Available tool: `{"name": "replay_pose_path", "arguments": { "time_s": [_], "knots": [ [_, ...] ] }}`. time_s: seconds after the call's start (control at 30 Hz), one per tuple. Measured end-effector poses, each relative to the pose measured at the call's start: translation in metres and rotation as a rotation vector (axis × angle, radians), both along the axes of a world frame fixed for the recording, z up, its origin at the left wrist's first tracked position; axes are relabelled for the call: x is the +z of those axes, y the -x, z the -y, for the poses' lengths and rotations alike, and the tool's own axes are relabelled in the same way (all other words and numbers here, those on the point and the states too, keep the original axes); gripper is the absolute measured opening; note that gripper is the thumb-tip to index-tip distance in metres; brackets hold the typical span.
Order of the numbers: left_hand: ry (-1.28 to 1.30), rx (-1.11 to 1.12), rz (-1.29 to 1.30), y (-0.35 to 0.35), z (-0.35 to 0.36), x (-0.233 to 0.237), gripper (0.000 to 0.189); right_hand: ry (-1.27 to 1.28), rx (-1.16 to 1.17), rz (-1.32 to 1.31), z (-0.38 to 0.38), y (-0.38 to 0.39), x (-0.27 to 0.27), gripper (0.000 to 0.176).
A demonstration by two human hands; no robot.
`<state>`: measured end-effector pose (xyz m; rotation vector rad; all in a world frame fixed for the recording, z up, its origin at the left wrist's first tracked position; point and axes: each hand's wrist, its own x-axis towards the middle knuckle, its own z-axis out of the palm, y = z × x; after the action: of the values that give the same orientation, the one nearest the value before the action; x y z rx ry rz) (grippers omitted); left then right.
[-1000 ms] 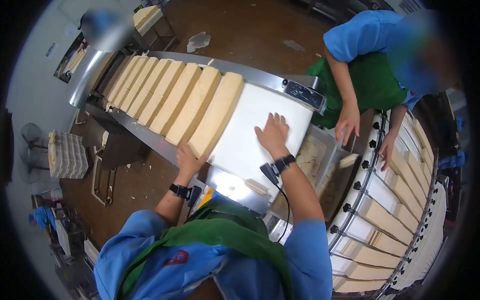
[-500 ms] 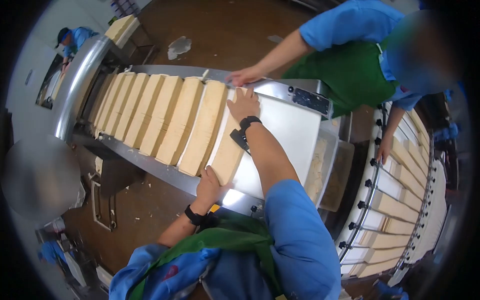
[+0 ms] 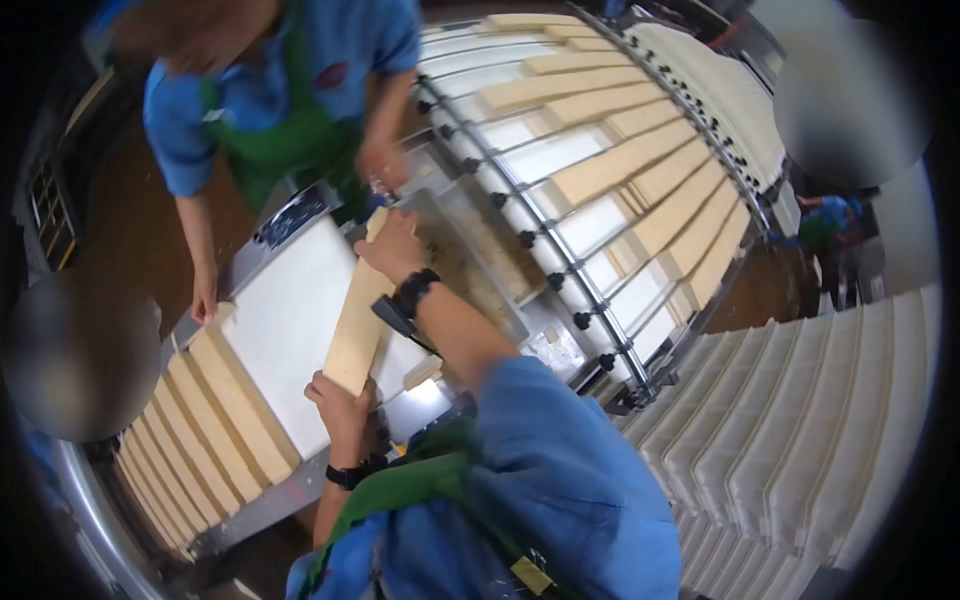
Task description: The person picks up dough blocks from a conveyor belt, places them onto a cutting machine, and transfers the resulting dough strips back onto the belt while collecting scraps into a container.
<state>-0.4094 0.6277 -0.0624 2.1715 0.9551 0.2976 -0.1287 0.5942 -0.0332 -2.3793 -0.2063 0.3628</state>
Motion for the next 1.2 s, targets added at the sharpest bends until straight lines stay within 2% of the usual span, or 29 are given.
{"name": "replay_pose_path", "arguments": {
  "time_s": [0.03, 0.1, 0.13, 0.2, 0.23, 0.3, 0.43, 0.5, 0.53, 0.6, 0.63, 0.7, 0.77, 0.83, 0.87, 0.9, 0.97, 1.0, 1.03, 1.2],
  "knots": [
    [-0.011, -0.027, 0.010, -0.016, 0.008, 0.004, 0.077, -0.045, -0.036, 0.138, 0.025, -0.013, -0.008, 0.086],
    [0.021, -0.045, 0.186, -0.046, 0.033, 0.018, 0.076, -0.099, -0.102, 0.276, 0.080, -0.041, 0.005, 0.084],
    [0.015, -0.063, 0.190, -0.064, 0.045, 0.025, 0.076, -0.104, -0.120, 0.281, 0.106, -0.060, 0.011, 0.084],
    [-0.176, -0.218, 0.210, -0.106, 0.067, 0.043, 0.078, -0.118, -0.212, 0.411, 0.154, -0.101, 0.025, 0.081],
    [-0.184, -0.229, 0.217, -0.126, 0.079, 0.051, 0.078, -0.125, -0.224, 0.418, 0.175, -0.116, 0.037, 0.081],
    [-0.127, -0.243, 0.381, -0.169, 0.099, 0.067, 0.077, -0.215, -0.364, 0.255, 0.209, -0.146, 0.067, 0.082],
    [-0.191, -0.342, 0.500, -0.250, 0.117, 0.086, 0.077, -0.180, -0.453, 0.260, 0.256, -0.222, 0.065, 0.083],
    [-0.306, -0.365, 0.464, -0.285, 0.117, 0.088, 0.073, -0.067, -0.513, 0.187, 0.272, -0.251, 0.063, 0.082],
    [-0.265, -0.426, 0.476, -0.300, 0.117, 0.091, 0.073, -0.080, -0.514, 0.183, 0.283, -0.265, 0.057, 0.082],
    [-0.226, -0.516, 0.470, -0.326, 0.113, 0.088, 0.072, 0.311, -0.293, 0.154, 0.310, -0.292, 0.043, 0.079],
    [-0.238, -0.520, 0.470, -0.339, 0.111, 0.084, 0.072, 0.299, -0.296, 0.155, 0.321, -0.301, 0.039, 0.079],
    [-0.106, -0.638, 0.407, -0.364, 0.111, 0.073, 0.071, 0.441, -0.253, 0.206, 0.338, -0.311, 0.031, 0.073],
    [-0.055, -0.649, 0.416, -0.392, 0.120, 0.062, 0.071, 0.404, -0.276, 0.172, 0.345, -0.320, 0.022, 0.074],
    [0.128, -0.653, 0.314, -0.415, 0.133, 0.059, 0.070, 0.520, -0.424, 0.512, 0.342, -0.326, 0.000, 0.078],
    [0.219, -0.605, 0.228, -0.427, 0.144, 0.063, 0.067, 0.518, -0.415, 0.514, 0.339, -0.324, -0.001, 0.078],
    [0.218, -0.595, 0.229, -0.436, 0.151, 0.057, 0.067, 0.488, -0.362, 0.502, 0.336, -0.320, -0.002, 0.079],
    [0.064, -0.660, 0.447, -0.454, 0.159, 0.037, 0.063, 0.455, -0.296, 0.496, 0.332, -0.311, 0.006, 0.081],
    [0.105, -0.629, 0.408, -0.458, 0.163, 0.033, 0.058, 0.442, -0.231, 0.389, 0.331, -0.305, 0.013, 0.082],
    [0.103, -0.612, 0.410, -0.455, 0.167, 0.037, 0.058, 0.431, -0.163, 0.282, 0.330, -0.301, 0.013, 0.083],
    [0.118, -0.505, 0.474, -0.404, 0.167, 0.054, 0.049, 0.389, -0.072, 0.189, 0.341, -0.298, 0.014, 0.086]
  ]
}}
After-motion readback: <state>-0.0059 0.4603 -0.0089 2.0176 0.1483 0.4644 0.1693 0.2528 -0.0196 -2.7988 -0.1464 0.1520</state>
